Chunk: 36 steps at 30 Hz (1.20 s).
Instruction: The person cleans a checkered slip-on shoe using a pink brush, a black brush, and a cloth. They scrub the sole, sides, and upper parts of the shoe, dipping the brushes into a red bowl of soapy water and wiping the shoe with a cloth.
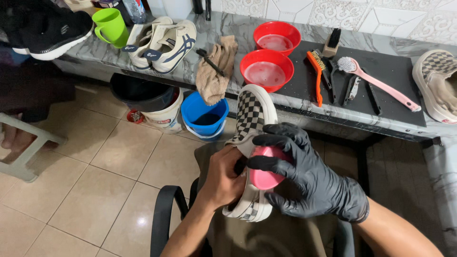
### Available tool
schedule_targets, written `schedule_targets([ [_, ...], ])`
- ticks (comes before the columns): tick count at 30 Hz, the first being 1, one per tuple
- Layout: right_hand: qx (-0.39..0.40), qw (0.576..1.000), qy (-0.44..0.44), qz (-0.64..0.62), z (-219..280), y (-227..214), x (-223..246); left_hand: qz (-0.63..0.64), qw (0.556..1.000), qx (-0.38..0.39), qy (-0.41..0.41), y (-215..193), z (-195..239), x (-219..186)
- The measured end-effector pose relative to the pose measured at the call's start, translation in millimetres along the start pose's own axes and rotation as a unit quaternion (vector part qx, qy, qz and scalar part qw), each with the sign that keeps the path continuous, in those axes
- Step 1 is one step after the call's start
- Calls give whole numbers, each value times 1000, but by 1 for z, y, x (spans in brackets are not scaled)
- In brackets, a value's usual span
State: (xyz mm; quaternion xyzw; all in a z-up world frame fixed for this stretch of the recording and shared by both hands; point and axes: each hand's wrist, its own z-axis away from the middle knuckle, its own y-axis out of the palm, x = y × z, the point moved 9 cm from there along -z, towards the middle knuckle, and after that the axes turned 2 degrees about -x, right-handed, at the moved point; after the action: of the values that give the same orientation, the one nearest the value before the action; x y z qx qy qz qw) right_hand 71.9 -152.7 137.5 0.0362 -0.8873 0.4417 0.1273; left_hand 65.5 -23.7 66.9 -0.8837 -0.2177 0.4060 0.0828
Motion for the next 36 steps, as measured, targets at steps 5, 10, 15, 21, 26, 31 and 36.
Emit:
schedule_targets([
  [5, -63, 997, 40, 31, 3, -23, -29, 35, 998, 52, -22, 11, -4, 4],
  [10, 16, 997, -53, -49, 5, 3, 12, 149, 986, 36, -60, 14, -8, 12],
  [15, -40, 996, 20, 72, 15, -14, -23, 136, 989, 53, -25, 21, -4, 7],
  [21, 105, 990, -32, -85, 13, 21, 17, 166, 979, 18, -116, 22, 0, 38],
  [26, -47, 997, 14, 66, 6, -10, -11, 197, 977, 21, -82, 20, -10, 10],
  [31, 72, 996, -30, -32, 28, 31, 6, 260, 950, 19, -172, 22, 1, 40],
  [36, -79, 990, 23, 111, 17, -9, -6, 164, 983, 8, -81, 21, 2, 23],
])
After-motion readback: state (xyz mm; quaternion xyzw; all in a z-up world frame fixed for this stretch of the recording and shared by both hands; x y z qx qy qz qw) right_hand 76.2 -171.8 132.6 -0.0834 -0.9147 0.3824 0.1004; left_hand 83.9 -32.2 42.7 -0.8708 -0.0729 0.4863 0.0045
